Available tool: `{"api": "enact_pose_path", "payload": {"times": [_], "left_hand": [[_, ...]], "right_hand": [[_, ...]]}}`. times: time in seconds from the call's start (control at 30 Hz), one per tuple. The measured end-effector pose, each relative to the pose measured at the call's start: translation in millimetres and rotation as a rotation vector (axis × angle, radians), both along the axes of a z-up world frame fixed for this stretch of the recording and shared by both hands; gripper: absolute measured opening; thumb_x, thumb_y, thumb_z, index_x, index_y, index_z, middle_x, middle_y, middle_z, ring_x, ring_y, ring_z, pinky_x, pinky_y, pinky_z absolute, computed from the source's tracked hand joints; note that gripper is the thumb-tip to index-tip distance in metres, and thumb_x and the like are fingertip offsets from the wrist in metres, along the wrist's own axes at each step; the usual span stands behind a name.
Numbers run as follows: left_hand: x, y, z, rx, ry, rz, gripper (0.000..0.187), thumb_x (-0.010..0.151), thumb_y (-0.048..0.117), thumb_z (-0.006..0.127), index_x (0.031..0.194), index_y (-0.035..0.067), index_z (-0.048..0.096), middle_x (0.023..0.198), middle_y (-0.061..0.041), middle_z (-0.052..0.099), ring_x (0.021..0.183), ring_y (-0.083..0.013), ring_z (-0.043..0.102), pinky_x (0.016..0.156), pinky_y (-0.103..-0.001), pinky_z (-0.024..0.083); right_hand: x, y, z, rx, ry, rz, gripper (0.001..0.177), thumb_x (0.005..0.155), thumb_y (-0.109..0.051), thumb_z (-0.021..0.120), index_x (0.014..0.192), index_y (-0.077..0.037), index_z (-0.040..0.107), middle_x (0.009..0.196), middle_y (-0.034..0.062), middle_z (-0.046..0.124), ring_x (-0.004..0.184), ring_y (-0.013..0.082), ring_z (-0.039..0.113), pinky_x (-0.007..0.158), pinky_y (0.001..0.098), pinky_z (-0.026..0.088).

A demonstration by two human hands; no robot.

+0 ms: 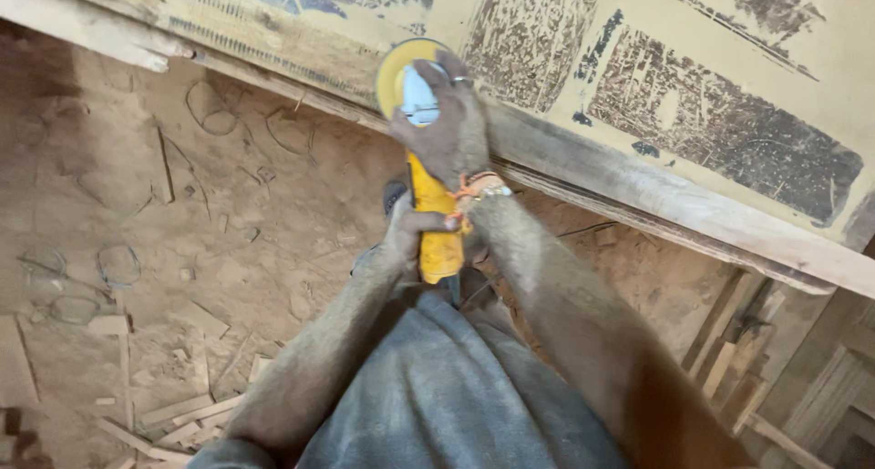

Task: The person uses a power grinder with a sanding disc to smooth the surfaces and edges of a long wooden beam.

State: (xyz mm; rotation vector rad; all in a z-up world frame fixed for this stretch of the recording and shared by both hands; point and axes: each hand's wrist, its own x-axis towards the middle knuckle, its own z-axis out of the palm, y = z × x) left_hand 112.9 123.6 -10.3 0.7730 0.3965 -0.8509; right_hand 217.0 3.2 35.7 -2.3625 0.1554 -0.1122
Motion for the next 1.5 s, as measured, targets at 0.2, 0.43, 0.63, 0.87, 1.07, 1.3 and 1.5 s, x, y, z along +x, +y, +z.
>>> {"api": "enact_pose_path", "payload": {"times": [0.2,0.43,0.63,0.87,1.07,1.3,1.5], "left_hand": [[13.1,16.4,-7.1,0.014,-0.003,-0.012,0.046,0.069,0.004,0.077,0.112,-0.001,0.063,0.088,-0.012,0.072,0.075,-0.0246,0.071,0.07,-0.04,0.062],[8.8,-14.1,-1.7,0.002,0.023,-0.067,0.044,0.07,0.004,0.08,0.109,-0.004,0.062,0.088,-0.014,0.071,0.076,-0.0257,0.072,0.07,-0.042,0.061],[1.3,-45.4,13.2,-0.03,0.03,-0.126,0.049,0.068,0.002,0.078,0.114,-0.002,0.063,0.09,-0.011,0.071,0.077,-0.0246,0.071,0.07,-0.041,0.062],[-15.1,-78.6,8.6,-0.011,0.066,-0.24,0.05,0.066,0.002,0.078,0.113,0.004,0.063,0.09,-0.009,0.071,0.076,-0.0238,0.072,0.069,-0.04,0.061],[-33.3,-111.3,-3.3,-0.062,0.007,-0.305,0.048,0.068,0.0,0.079,0.114,-0.002,0.064,0.093,-0.011,0.073,0.08,-0.0249,0.072,0.073,-0.041,0.061],[-51.1,-159.2,2.2,-0.078,0.045,-0.412,0.053,0.066,-0.001,0.079,0.117,0.002,0.063,0.098,-0.011,0.073,0.085,-0.024,0.073,0.077,-0.04,0.06],[-85.1,-213.0,-5.9,-0.075,-0.013,-0.492,0.052,0.068,0.0,0.08,0.118,-0.001,0.065,0.1,-0.011,0.074,0.088,-0.0231,0.073,0.079,-0.038,0.059]], "right_hand": [[14.2,17.2,5.1,0.138,0.048,-0.027,0.064,0.079,-0.033,0.078,0.136,-0.008,0.061,0.15,0.0189,0.049,0.135,0.0354,0.053,0.112,0.0407,0.047],[-0.5,-18.7,1.1,0.041,0.039,-0.091,0.064,0.08,-0.032,0.079,0.136,-0.007,0.061,0.149,0.0193,0.051,0.136,0.037,0.053,0.114,0.0427,0.046],[-22.4,-54.5,7.7,-0.011,0.055,-0.184,0.063,0.08,-0.031,0.079,0.136,-0.007,0.063,0.151,0.0211,0.05,0.139,0.0387,0.052,0.114,0.0442,0.045],[-48.5,-93.1,11.5,0.012,0.101,-0.293,0.061,0.079,-0.03,0.078,0.133,-0.008,0.064,0.151,0.0198,0.051,0.132,0.0371,0.058,0.109,0.0434,0.049],[-75.0,-128.4,9.8,-0.021,0.048,-0.371,0.057,0.08,-0.027,0.078,0.133,-0.008,0.064,0.149,0.0206,0.052,0.132,0.0373,0.059,0.108,0.0432,0.051],[-114.2,-183.6,1.4,-0.054,0.035,-0.479,0.059,0.079,-0.026,0.077,0.133,-0.008,0.063,0.147,0.0214,0.054,0.129,0.0372,0.06,0.106,0.0437,0.052],[-159.6,-243.4,-13.0,-0.081,-0.003,-0.533,0.059,0.078,-0.022,0.079,0.133,-0.006,0.065,0.144,0.022,0.056,0.13,0.0386,0.058,0.108,0.0439,0.051]]}}
